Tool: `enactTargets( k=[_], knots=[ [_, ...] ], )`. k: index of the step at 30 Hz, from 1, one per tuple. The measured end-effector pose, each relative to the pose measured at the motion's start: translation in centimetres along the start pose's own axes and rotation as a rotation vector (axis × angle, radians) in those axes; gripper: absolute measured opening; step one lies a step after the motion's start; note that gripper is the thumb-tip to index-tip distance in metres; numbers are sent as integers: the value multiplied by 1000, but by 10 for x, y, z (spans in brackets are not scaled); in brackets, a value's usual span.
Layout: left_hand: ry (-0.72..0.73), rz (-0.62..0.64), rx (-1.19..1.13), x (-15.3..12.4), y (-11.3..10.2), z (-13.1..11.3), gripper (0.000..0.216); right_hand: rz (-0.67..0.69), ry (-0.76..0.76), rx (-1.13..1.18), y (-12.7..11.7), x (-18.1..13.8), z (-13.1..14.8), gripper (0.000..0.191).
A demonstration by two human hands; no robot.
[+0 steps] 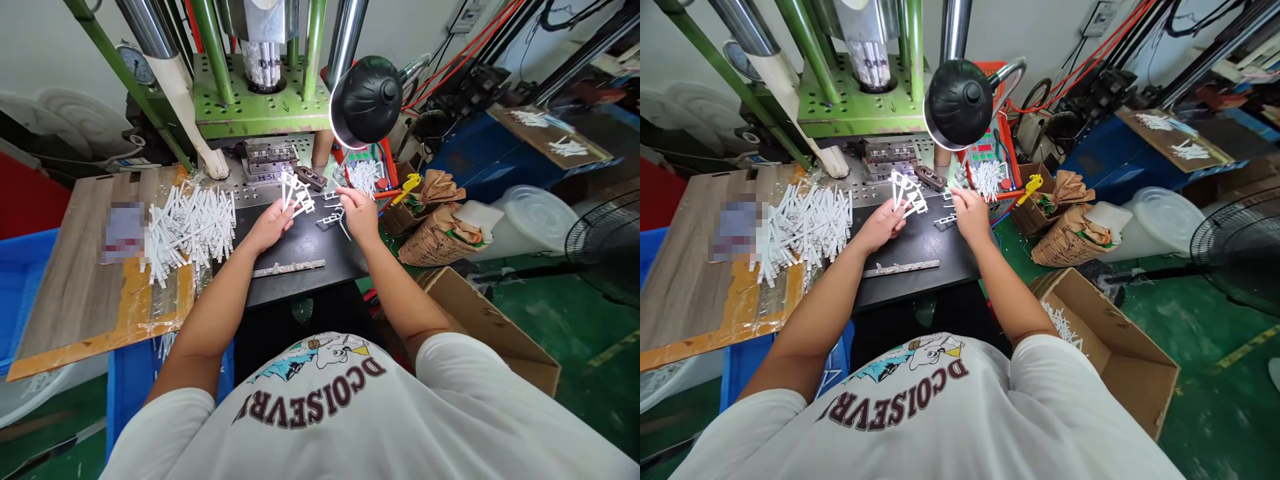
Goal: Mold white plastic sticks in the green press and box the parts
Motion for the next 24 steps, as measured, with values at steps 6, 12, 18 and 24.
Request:
enactTargets(
  k=[6, 12, 18, 24],
  knots=[
    [48, 70, 65, -3, 5, 0, 45, 362, 386, 708, 96, -13, 17, 39],
    [88, 93, 358, -5, 7, -3, 41, -100, 298, 713, 16, 35, -24, 34],
    [205, 73, 719, 28, 35, -37, 24, -213, 167, 199, -44, 55, -51, 27],
    [253, 140, 1075, 54, 69, -56, 15, 44, -2, -258, -13, 67, -32, 23]
  ],
)
Point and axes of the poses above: each hand's wrist, its own x-axis towards the middle knuckle, its own y-axis out of the palm, z = x × y, the point moved 10 cm from there along x, towards the middle knuckle, and after that the axes turned 5 degrees about x, right-handed, at the moved point
